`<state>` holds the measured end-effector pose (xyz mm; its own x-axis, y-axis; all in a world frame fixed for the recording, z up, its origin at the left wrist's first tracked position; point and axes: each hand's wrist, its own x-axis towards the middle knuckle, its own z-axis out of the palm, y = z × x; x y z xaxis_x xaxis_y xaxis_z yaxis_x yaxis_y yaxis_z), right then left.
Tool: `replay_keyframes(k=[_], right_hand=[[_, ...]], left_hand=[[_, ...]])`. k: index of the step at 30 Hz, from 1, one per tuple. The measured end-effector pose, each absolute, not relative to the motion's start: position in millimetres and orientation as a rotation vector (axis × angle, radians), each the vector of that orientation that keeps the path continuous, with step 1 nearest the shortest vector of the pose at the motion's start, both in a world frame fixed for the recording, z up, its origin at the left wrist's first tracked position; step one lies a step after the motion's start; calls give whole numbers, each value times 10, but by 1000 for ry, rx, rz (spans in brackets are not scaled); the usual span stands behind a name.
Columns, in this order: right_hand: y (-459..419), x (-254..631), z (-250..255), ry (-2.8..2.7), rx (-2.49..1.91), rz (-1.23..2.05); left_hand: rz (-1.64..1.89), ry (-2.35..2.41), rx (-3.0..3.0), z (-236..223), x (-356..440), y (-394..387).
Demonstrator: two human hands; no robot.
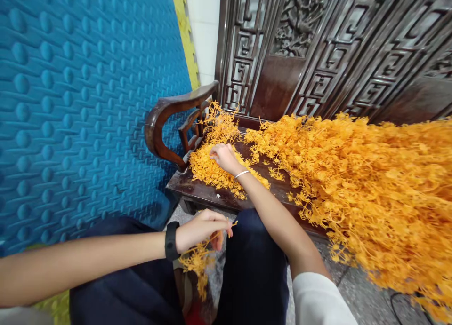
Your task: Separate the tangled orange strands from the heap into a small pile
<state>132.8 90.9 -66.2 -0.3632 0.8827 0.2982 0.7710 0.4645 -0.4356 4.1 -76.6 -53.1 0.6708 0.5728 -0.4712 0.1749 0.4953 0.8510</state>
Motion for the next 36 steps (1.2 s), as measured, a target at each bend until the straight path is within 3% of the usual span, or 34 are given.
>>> replay_keyframes(k=[8,20,29,36], right_hand=[[930,1367,-689,-2238,-1472,317],[833,1362,-544,-2276,-1510,305],[206,1210,-132,-1748,-1065,109],[-336,1099,-92,-2301,-764,163]], left_hand=[[341,798,943,-415,-146,-753],[869,833,968,-139,-420,-441],[866,845,884,-102,-507,-261],[991,827,859,-102,-473,-155]])
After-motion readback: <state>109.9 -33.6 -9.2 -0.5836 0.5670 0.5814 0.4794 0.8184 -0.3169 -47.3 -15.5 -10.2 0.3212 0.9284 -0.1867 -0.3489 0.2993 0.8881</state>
